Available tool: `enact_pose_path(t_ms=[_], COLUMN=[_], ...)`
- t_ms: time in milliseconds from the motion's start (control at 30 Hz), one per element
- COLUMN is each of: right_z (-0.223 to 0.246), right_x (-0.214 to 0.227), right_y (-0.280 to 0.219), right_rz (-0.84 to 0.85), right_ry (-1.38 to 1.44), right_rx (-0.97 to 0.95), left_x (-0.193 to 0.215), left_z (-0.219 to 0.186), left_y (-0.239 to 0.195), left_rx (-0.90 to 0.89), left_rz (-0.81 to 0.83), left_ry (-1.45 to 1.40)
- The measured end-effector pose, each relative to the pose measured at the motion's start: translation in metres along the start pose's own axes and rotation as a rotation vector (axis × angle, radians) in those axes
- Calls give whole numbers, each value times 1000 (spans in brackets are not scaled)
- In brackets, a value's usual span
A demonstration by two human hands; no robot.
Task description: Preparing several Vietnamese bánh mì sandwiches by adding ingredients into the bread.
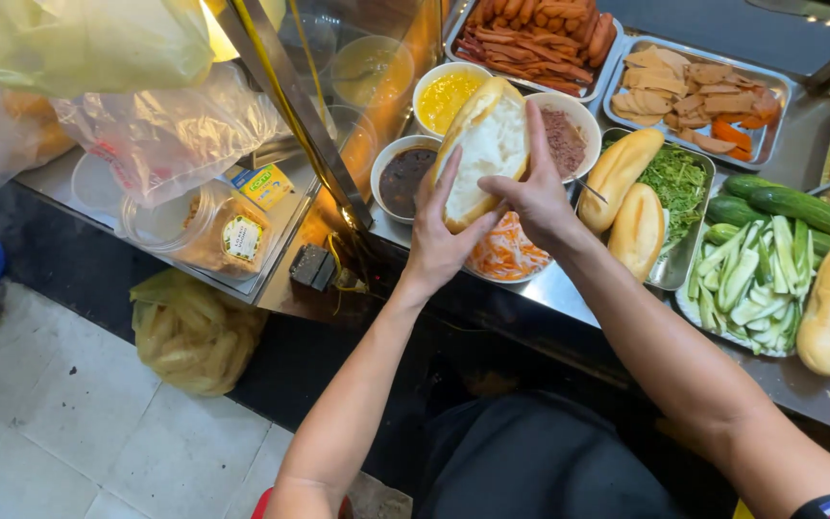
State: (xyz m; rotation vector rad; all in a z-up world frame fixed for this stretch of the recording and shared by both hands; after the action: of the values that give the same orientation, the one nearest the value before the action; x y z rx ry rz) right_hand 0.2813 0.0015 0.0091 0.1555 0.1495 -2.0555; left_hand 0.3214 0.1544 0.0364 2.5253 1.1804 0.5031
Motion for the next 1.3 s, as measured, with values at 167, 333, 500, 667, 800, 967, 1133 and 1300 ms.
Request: enact_pose_path(t_ms=[167, 333, 500, 667, 800, 967, 1133, 1300], right_z=[-19, -28, -64, -66, -42, -22, -40, -66], right_x=[-13, 33, 30, 72, 77, 56, 56, 68], right_y=[42, 77, 114, 145, 145, 122, 127, 141], right_rz=[155, -77, 134, -201, -154, 78, 133, 165], right_ry=[-150, -734, -1271, -675, -799, -865, -839, -701], right_rx=[96, -92, 51, 0, 223, 328, 261, 179], left_x=[37, 64, 67, 70, 71, 66, 67, 69], left_z=[13, 23, 34, 43, 46, 53, 54, 57], left_y=[1, 1, 4, 6, 7, 10, 11, 8], left_rx=[26, 126, 93, 157, 175, 208, 235, 253], left_rz=[-141, -189, -237, -302, -324, -323, -316, -307], left_ry=[109, 171, 250, 243, 265, 249, 243, 280])
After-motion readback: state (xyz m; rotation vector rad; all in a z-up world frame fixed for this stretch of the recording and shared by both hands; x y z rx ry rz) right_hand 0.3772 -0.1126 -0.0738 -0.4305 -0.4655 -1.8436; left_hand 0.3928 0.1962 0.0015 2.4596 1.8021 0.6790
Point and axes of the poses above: each hand's wrist, its own y-axis towards the middle knuckle, its own x-axis out of the back of the hand, z = x × y, the point moved 10 cm from there along y, towards the middle knuckle, and after that the axes turned 5 degrees about -y, right-handed, at the moved point
